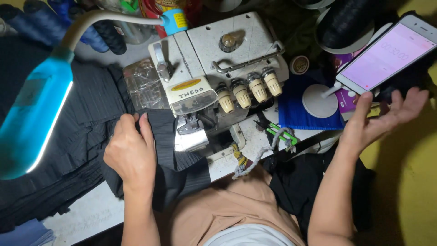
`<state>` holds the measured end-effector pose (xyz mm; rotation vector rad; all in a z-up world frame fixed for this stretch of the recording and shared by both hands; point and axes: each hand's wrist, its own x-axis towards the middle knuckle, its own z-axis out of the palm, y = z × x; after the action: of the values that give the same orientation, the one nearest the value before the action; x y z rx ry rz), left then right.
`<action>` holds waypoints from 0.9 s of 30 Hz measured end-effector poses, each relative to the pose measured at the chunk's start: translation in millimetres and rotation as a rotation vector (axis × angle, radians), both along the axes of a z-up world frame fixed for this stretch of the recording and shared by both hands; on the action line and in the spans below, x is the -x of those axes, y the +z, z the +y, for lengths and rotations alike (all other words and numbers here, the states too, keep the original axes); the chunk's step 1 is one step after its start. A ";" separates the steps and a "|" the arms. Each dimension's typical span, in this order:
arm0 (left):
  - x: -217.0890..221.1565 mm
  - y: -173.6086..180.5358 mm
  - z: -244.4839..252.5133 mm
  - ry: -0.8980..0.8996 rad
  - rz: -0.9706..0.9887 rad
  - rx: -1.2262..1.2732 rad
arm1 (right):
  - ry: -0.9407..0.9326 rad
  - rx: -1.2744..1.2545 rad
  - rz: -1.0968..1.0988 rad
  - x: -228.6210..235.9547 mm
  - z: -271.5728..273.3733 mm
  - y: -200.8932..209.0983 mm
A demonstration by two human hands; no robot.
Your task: Inspecting and trimming loose threads from black pleated fabric pieces using snips at a sewing workstation.
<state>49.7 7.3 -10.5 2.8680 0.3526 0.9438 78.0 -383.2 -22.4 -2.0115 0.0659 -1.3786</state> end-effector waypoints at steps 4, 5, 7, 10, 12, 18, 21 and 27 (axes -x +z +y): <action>2.0 -0.8 0.4 -0.023 -0.025 0.007 | 0.141 0.037 -0.036 -29.7 -29.9 -3.8; 2.3 -1.6 0.6 -0.022 -0.026 0.007 | 0.141 0.036 -0.037 -36.6 -29.9 1.5; 2.0 -2.3 0.5 -0.017 -0.021 0.004 | 0.462 0.046 -0.199 -50.4 -30.8 13.3; 2.0 -1.3 -0.5 -0.018 -0.020 0.012 | 0.483 0.073 -0.192 -52.0 -16.2 32.3; 1.4 -2.2 -0.8 -0.010 -0.020 0.008 | 0.448 0.080 -0.187 -52.2 -13.4 34.6; 1.7 -1.6 -0.5 -0.014 -0.034 -0.004 | 0.248 0.020 -0.107 -51.2 -34.8 10.0; 2.2 4.0 -2.7 -0.015 -0.045 0.017 | 0.138 0.011 -0.092 -23.8 -16.9 14.0; -1.0 9.7 -2.4 -0.005 0.016 -0.030 | 0.352 0.072 0.063 66.0 114.5 12.6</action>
<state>50.7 4.8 -0.8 2.9036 0.3358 0.9331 12.0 -268.7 -9.7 -2.0081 -0.3002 -1.1072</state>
